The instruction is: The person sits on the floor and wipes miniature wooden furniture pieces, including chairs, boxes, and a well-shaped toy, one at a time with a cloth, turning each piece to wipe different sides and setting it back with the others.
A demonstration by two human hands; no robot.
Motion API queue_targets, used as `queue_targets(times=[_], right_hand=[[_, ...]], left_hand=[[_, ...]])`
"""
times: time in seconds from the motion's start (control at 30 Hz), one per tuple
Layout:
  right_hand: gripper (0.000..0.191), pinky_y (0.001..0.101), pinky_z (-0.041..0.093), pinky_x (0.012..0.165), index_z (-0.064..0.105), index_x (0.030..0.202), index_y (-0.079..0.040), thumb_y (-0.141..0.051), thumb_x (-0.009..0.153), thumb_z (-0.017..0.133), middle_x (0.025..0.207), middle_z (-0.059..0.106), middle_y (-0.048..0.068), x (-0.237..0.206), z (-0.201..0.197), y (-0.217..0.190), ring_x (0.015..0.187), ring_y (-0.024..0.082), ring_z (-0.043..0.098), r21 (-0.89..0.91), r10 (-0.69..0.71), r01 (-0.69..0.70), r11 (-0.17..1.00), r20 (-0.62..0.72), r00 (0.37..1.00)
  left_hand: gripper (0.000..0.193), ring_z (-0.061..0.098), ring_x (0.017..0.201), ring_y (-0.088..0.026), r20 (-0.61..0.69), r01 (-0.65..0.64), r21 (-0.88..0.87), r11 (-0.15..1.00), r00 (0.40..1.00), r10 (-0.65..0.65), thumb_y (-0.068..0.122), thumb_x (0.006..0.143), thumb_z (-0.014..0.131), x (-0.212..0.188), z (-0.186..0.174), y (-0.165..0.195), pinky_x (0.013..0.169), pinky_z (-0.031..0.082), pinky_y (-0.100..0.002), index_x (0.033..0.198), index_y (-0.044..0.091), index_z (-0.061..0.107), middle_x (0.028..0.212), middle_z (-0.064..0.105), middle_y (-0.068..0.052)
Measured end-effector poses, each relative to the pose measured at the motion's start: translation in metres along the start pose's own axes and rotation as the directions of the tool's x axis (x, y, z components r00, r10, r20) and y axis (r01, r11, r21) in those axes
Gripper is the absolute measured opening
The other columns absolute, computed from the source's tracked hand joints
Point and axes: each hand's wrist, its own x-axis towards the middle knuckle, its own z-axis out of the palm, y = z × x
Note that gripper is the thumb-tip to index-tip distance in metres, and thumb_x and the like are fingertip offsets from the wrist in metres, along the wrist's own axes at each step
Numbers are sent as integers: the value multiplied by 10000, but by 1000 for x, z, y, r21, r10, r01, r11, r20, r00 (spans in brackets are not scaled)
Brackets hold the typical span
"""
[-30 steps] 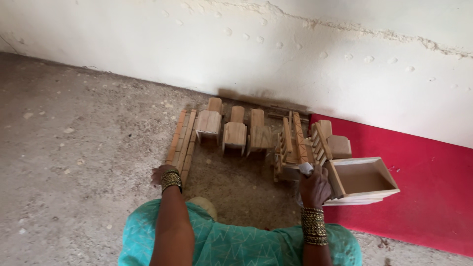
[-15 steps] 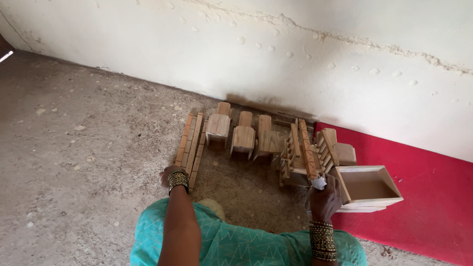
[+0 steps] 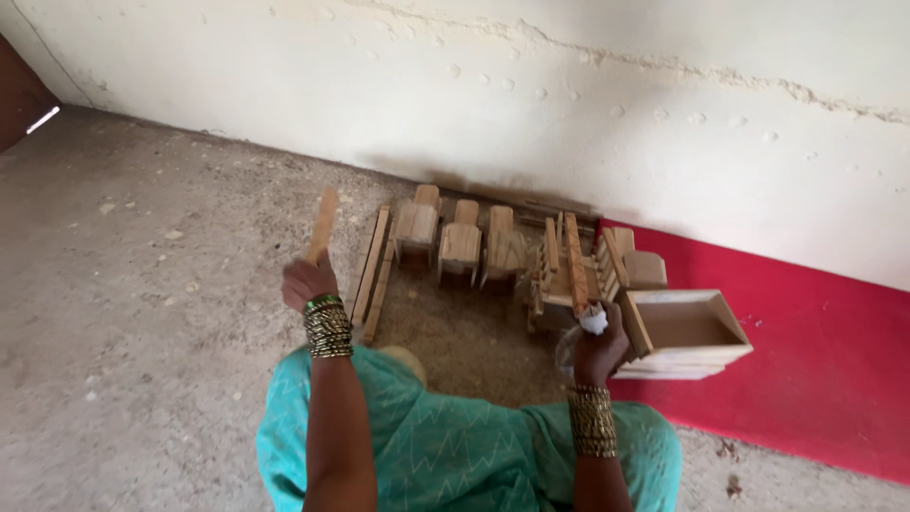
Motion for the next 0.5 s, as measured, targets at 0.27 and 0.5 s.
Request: queue_targets(times=[0.27, 0.5], right_hand=[[295, 264, 462, 650, 751, 1136, -34, -254, 1095, 558, 881, 671, 27, -16, -15, -59, 764, 88, 594, 490, 236, -431, 757, 410, 881], [500, 275, 534, 630, 667, 1009, -10, -419, 1137, 408, 847, 657, 76, -52, -18, -100, 743, 145, 640, 704, 305, -683, 197, 618, 725]], left_hand=[[329, 688, 606, -145, -399, -365, -471, 803, 900, 175, 428, 945, 875, -12, -73, -7, 541, 574, -332, 951, 118, 764, 843, 767, -45], [395, 578, 538, -133, -129, -484, -741, 465, 782, 609, 493, 907, 793, -94, -75, 33, 485, 438, -320, 816, 113, 735, 649, 652, -4]])
